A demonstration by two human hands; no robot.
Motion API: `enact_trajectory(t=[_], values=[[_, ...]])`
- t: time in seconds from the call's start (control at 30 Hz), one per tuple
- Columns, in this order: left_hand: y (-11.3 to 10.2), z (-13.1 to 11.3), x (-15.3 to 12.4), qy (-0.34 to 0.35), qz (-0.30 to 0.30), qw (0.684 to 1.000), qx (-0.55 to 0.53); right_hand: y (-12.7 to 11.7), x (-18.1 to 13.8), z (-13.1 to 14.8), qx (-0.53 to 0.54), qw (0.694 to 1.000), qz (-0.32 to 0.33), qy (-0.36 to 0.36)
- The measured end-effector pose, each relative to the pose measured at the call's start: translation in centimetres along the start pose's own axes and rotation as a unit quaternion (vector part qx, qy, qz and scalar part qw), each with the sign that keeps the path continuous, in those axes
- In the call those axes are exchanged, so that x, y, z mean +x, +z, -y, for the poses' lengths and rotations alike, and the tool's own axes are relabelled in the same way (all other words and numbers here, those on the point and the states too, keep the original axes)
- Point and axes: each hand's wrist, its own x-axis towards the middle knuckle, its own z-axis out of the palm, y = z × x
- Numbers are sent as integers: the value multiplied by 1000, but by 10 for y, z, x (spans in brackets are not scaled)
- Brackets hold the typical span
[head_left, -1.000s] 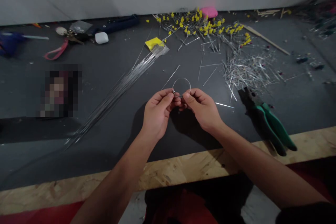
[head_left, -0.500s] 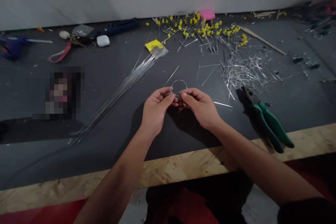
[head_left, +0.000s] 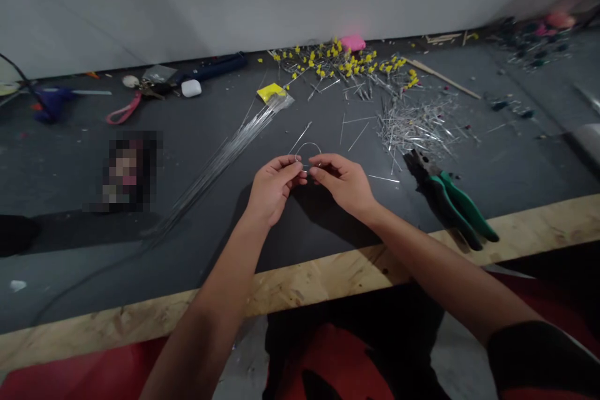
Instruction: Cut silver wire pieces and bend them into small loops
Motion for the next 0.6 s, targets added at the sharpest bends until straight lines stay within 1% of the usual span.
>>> enact_trajectory(t=[0.17, 0.27, 0.33, 0.43, 0.5, 0.53, 0.57, 0.6], values=[[-3, 0, 2, 6, 14, 1000, -13, -5, 3, -2, -63, 997, 3, -51], [-4, 0, 3, 2, 22, 999, -34, -5, 2, -2, -64, 995, -9, -76], [-5, -2, 4, 6, 25, 998, -52, -5, 2, -2, -46, 996, -17, -75], [-9, -4, 6, 27, 7, 997, -75, -10, 8, -6, -25, 998, -28, -46], [-11, -5, 7, 38, -12, 996, -82, -22, 21, -13, -34, 998, -52, -19], [-13, -5, 8, 43, -19, 995, -84, -31, 30, -17, -33, 996, -77, -14], [-14, -5, 9, 47, -23, 995, -85, -42, 38, -22, -33, 993, -116, -16], [-15, -4, 10, 52, -23, 995, -83, -54, 47, -26, -58, 990, -130, -25]])
